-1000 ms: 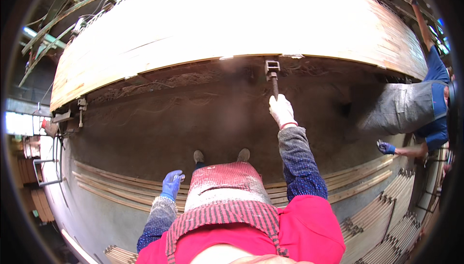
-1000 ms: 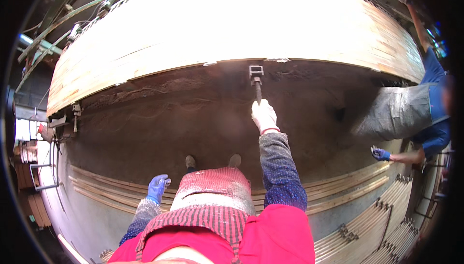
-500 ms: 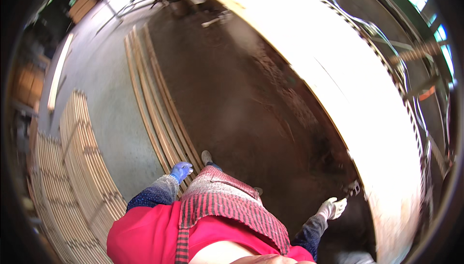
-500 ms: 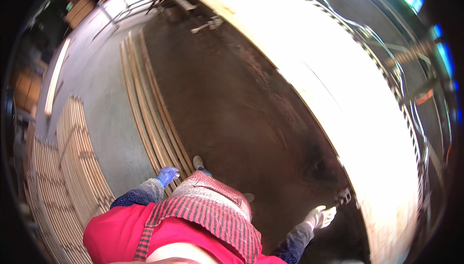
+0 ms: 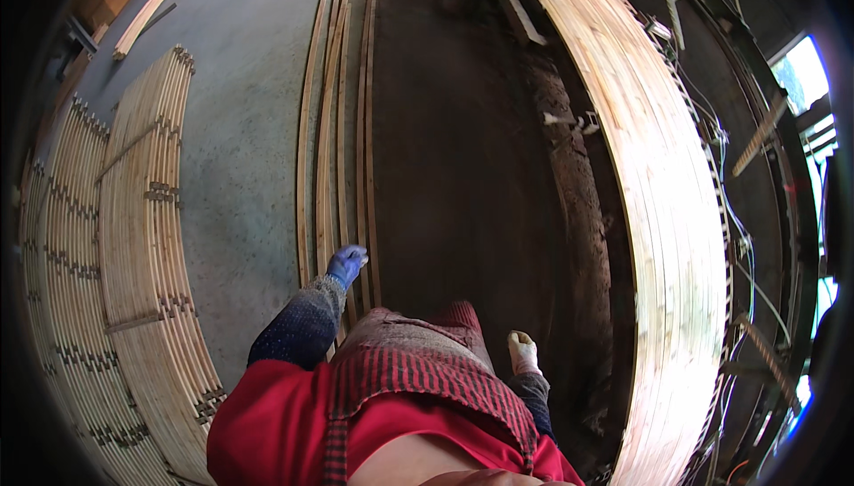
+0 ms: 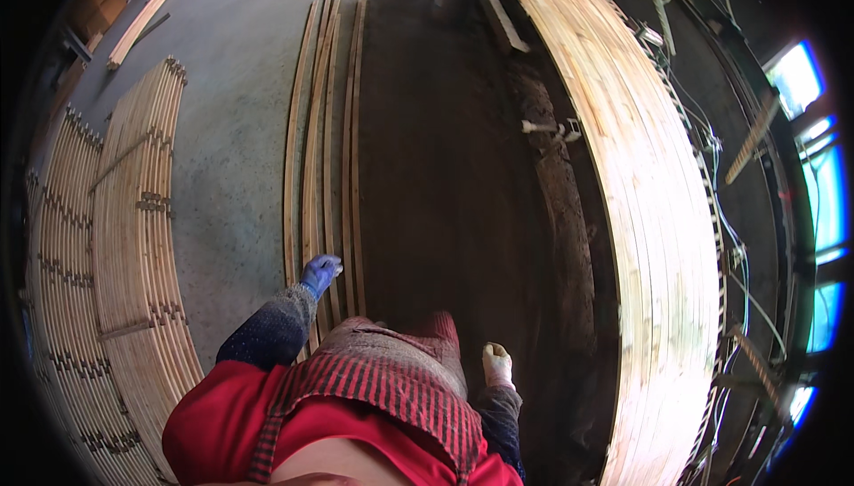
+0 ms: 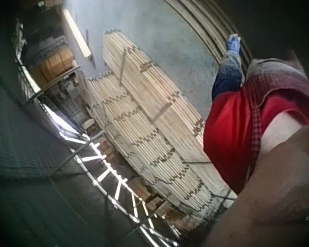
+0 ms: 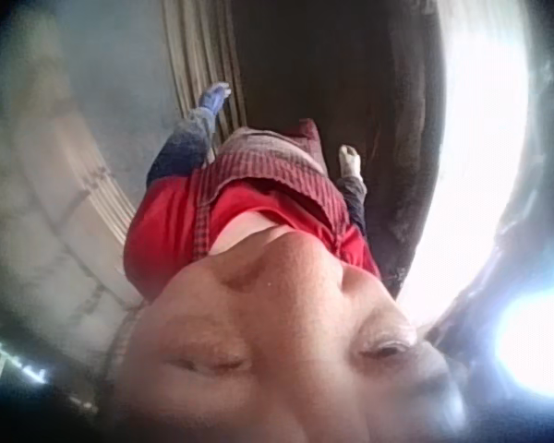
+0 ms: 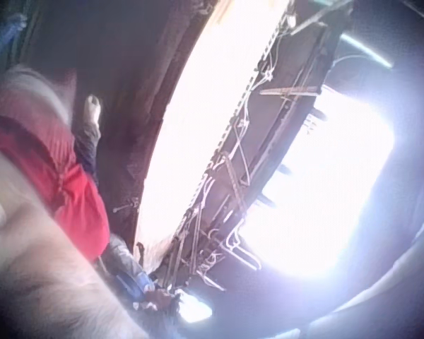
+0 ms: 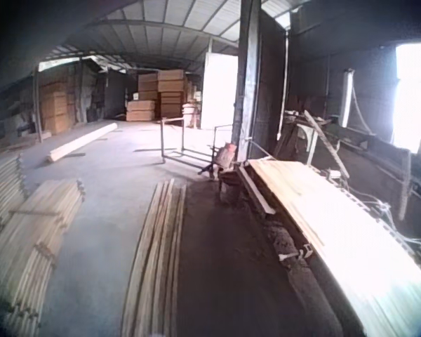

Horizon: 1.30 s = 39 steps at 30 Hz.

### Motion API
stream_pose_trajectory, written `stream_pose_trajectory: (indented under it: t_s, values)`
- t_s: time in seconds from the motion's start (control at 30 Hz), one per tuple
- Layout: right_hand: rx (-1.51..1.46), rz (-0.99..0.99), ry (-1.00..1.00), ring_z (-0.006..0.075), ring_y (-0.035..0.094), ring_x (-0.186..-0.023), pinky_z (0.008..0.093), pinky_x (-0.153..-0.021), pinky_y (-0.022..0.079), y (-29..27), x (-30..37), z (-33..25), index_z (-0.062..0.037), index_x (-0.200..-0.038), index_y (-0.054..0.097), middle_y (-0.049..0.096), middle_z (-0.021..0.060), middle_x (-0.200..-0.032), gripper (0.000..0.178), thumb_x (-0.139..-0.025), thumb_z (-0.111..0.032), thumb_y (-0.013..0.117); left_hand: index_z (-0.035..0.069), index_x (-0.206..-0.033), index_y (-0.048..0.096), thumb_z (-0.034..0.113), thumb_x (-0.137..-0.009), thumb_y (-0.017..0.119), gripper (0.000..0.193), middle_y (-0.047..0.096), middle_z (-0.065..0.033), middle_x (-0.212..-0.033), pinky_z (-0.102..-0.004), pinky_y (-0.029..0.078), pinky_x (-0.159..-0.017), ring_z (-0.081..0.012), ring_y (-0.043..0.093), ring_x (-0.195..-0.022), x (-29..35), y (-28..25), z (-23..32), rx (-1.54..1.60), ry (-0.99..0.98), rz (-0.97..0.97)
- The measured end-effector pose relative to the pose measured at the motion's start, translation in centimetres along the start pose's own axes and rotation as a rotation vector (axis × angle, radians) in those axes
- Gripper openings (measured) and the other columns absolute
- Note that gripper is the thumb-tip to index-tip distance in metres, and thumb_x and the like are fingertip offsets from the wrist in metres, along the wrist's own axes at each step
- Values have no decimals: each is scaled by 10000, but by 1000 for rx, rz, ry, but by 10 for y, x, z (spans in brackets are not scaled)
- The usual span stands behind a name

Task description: The person places thin wooden slats onto a curved metal jig, aligns them, and secures them with metal clamps. They use a hammer to tap the slats into place and a pneumatic tool to tighten the clamps. The person then removes the assembled panel from the jig and stacks it with others.

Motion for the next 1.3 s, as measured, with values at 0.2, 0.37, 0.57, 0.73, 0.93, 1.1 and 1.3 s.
stream_pose_trajectory:
  t_s: [0.2,0.37,0.57,0.73,0.93,1.1,1.3]
  values:
    - [617,-146,117,290,690,-1009,340,-868,537,35,-163,-16,5,-1079,706,725,194,-1045,415,-870,-313,540,8,-1039,683,-12,-876,690,165,676,-53,-1035,-272,533,-855,-149,635,-961,-142,-21,73,124,87,71]
    - [1417,-537,-952,268,700,-711,443,-601,552,178,-318,-224,-128,-641,698,686,154,-709,168,-749,-234,624,70,-924,703,62,-901,669,42,654,-19,-757,-314,530,-633,-147,622,-697,-177,-129,28,141,-205,467]
    - [567,-308,-698,322,698,-984,374,-830,544,301,-462,-654,-46,-997,722,726,174,-982,305,-914,-315,605,134,-708,542,262,-888,585,226,543,-16,-585,-300,316,-388,-147,456,-436,-185,-138,-22,670,-542,702]
    - [291,-484,-713,144,665,-873,290,-807,518,412,-562,-879,-34,-1062,703,732,55,-947,247,-940,-233,624,125,-786,677,287,-899,580,220,632,-85,-635,-386,420,-453,-224,580,-530,-293,-103,14,-218,-604,504]
    - [784,-443,-691,225,689,-894,350,-772,534,430,-696,-894,-48,-1006,709,732,124,-968,239,-924,-250,611,101,-755,704,274,-873,622,225,667,-145,-698,-458,499,-564,-304,672,-657,-648,-125,280,-896,-166,397]
    - [1404,-794,-826,353,687,-928,488,-758,538,441,-747,-893,-88,-1039,706,717,179,-1030,310,-877,-318,576,88,-889,701,52,-877,662,55,681,-49,-774,-357,504,-619,-194,642,-686,-892,-174,509,646,-23,459]
    - [1484,-817,-751,303,710,-950,441,-773,560,526,-934,-967,-152,-946,758,737,138,-983,366,-872,-450,558,84,-823,686,183,-953,575,198,612,-13,-658,-287,447,-528,-122,542,-539,-1129,-223,627,15,304,339]
Point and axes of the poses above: each hand's wrist, its own x-axis away from the middle knuckle, its own y-axis out of the palm, z = x × y, the point moved 7 cm from there along -x, towards the middle knuckle
